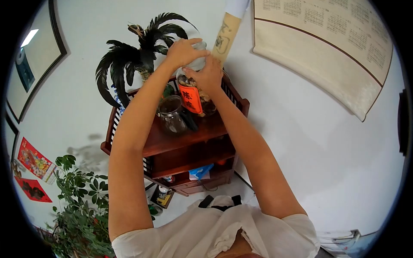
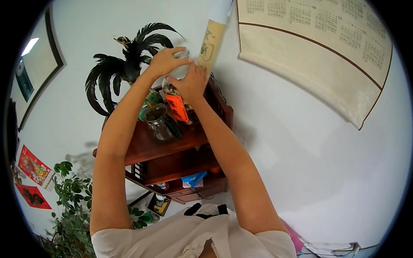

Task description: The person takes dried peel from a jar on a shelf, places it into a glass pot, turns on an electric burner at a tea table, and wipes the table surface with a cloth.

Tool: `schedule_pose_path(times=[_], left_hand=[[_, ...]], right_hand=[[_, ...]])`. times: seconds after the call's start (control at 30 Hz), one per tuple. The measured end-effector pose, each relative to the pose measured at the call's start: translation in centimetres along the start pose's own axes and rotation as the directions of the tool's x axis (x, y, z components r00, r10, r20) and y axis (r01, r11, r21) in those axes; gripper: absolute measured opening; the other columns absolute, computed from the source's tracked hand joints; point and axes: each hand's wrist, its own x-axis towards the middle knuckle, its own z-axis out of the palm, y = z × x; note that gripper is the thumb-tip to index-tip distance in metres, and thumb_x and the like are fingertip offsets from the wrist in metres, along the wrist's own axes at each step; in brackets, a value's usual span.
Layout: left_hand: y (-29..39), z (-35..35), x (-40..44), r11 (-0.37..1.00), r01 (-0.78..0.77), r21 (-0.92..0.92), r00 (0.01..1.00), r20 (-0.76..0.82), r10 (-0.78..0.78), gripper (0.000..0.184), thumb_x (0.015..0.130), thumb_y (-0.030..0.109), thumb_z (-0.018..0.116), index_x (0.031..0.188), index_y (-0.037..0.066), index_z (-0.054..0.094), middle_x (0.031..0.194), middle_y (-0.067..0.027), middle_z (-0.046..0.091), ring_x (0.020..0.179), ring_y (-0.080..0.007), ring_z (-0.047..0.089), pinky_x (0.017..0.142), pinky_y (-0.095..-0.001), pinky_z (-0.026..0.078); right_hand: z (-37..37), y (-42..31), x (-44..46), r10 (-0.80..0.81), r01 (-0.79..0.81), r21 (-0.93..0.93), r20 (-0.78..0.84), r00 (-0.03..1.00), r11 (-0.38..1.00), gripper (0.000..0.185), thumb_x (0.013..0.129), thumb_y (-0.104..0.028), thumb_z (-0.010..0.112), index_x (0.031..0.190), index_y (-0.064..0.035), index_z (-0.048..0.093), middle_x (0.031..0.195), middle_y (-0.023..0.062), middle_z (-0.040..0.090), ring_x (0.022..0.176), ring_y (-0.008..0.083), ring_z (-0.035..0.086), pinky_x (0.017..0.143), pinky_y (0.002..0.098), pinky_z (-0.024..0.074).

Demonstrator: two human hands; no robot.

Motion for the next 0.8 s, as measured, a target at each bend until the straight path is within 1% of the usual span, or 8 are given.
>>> schedule_pose_path(times=[0.1, 0.2, 0.3, 0.4, 0.5, 0.6, 0.7, 0.8], left_hand=[[0.1, 0.1, 0.0, 1.000, -0.011, 0.017, 1.000, -0.017, 0.011, 0.080, 0.069, 0.070, 0.069, 0.129, 0.017, 0.068, 0.116, -0.0215, 0.070, 0.112, -0.0386, 0.064, 0.095, -0.0460, 0.051], [-0.4, -0.3, 0.7, 0.998, -0.055, 0.029, 0.998, 0.041, 0.054, 0.079, 0.068, 0.070, 0.070, 0.128, 0.018, 0.069, 0.116, -0.0226, 0.069, 0.109, -0.0387, 0.066, 0.094, -0.0434, 0.051], [-1.2, -0.9, 1.3, 0.993, -0.117, 0.018, 0.989, 0.093, 0.115, 0.082, 0.069, 0.066, 0.072, 0.131, 0.013, 0.066, 0.110, -0.0248, 0.070, 0.104, -0.0379, 0.067, 0.090, -0.0418, 0.051], [-1.5, -0.8, 1.5, 0.992, -0.107, -0.071, 0.987, 0.112, 0.115, 0.082, 0.068, 0.065, 0.074, 0.131, 0.013, 0.066, 0.105, -0.0247, 0.070, 0.101, -0.0381, 0.067, 0.088, -0.0417, 0.051], [-0.7, -0.1, 0.5, 0.998, -0.059, -0.022, 0.998, -0.013, 0.058, 0.081, 0.068, 0.064, 0.074, 0.130, 0.013, 0.067, 0.102, -0.0236, 0.070, 0.100, -0.0382, 0.067, 0.087, -0.0418, 0.051], [-0.3, 0.8, -0.3, 0.997, -0.064, 0.049, 0.970, -0.232, 0.074, 0.077, 0.065, 0.060, 0.074, 0.127, 0.015, 0.069, 0.117, -0.0244, 0.069, 0.107, -0.0385, 0.067, 0.094, -0.0430, 0.051], [-0.1, -0.3, -0.1, 1.000, 0.012, -0.028, 0.999, -0.045, -0.013, 0.076, 0.065, 0.059, 0.073, 0.127, 0.015, 0.069, 0.115, -0.0239, 0.070, 0.105, -0.0378, 0.068, 0.093, -0.0429, 0.052], [-0.8, -0.7, 0.7, 0.998, 0.022, -0.065, 0.999, 0.039, -0.019, 0.077, 0.064, 0.058, 0.073, 0.128, 0.015, 0.069, 0.113, -0.0239, 0.070, 0.103, -0.0377, 0.068, 0.092, -0.0428, 0.052]], right_hand=[[-0.1, 0.4, 0.3, 0.025, -0.033, 0.116, 0.068, 0.997, 0.993, 0.101, 0.067, -0.057, 0.082, 0.139, 0.0004, 0.043, 0.128, 0.0236, 0.057, 0.125, 0.0414, 0.050, 0.104, 0.0511, 0.0400], [0.1, 0.3, 0.0, -0.027, 0.029, 0.129, -0.016, 1.000, 0.991, 0.100, 0.067, -0.056, 0.082, 0.139, 0.0004, 0.042, 0.128, 0.0230, 0.057, 0.122, 0.0407, 0.052, 0.102, 0.0514, 0.0421], [0.1, 0.1, 0.0, -0.021, 0.021, 0.111, -0.002, 1.000, 0.994, 0.098, 0.067, -0.055, 0.082, 0.138, 0.0006, 0.043, 0.127, 0.0234, 0.057, 0.122, 0.0407, 0.052, 0.102, 0.0510, 0.0421], [-0.1, -0.1, 0.0, -0.002, 0.000, 0.104, 0.015, 1.000, 0.995, 0.097, 0.067, -0.054, 0.082, 0.138, 0.0011, 0.044, 0.125, 0.0245, 0.059, 0.121, 0.0411, 0.053, 0.102, 0.0506, 0.0424], [0.0, 0.3, 0.2, -0.045, 0.045, 0.094, -0.003, 0.999, 0.995, 0.096, 0.067, -0.052, 0.082, 0.137, 0.0009, 0.044, 0.124, 0.0243, 0.060, 0.121, 0.0410, 0.053, 0.102, 0.0497, 0.0425], [-0.5, 0.4, 0.3, -0.027, 0.016, 0.153, 0.068, 0.997, 0.988, 0.096, 0.067, -0.051, 0.082, 0.138, 0.0005, 0.043, 0.124, 0.0240, 0.060, 0.120, 0.0411, 0.053, 0.102, 0.0496, 0.0426], [0.0, 0.4, 0.3, -0.099, 0.105, 0.136, -0.046, 0.994, 0.985, 0.092, 0.066, -0.051, 0.084, 0.129, 0.0060, 0.050, 0.117, 0.0266, 0.063, 0.111, 0.0409, 0.059, 0.098, 0.0472, 0.0455], [0.0, 0.3, 0.3, -0.067, 0.066, 0.160, 0.003, 0.998, 0.985, 0.095, 0.067, -0.049, 0.083, 0.139, -0.0024, 0.043, 0.126, 0.0239, 0.059, 0.121, 0.0416, 0.051, 0.103, 0.0495, 0.0409]])
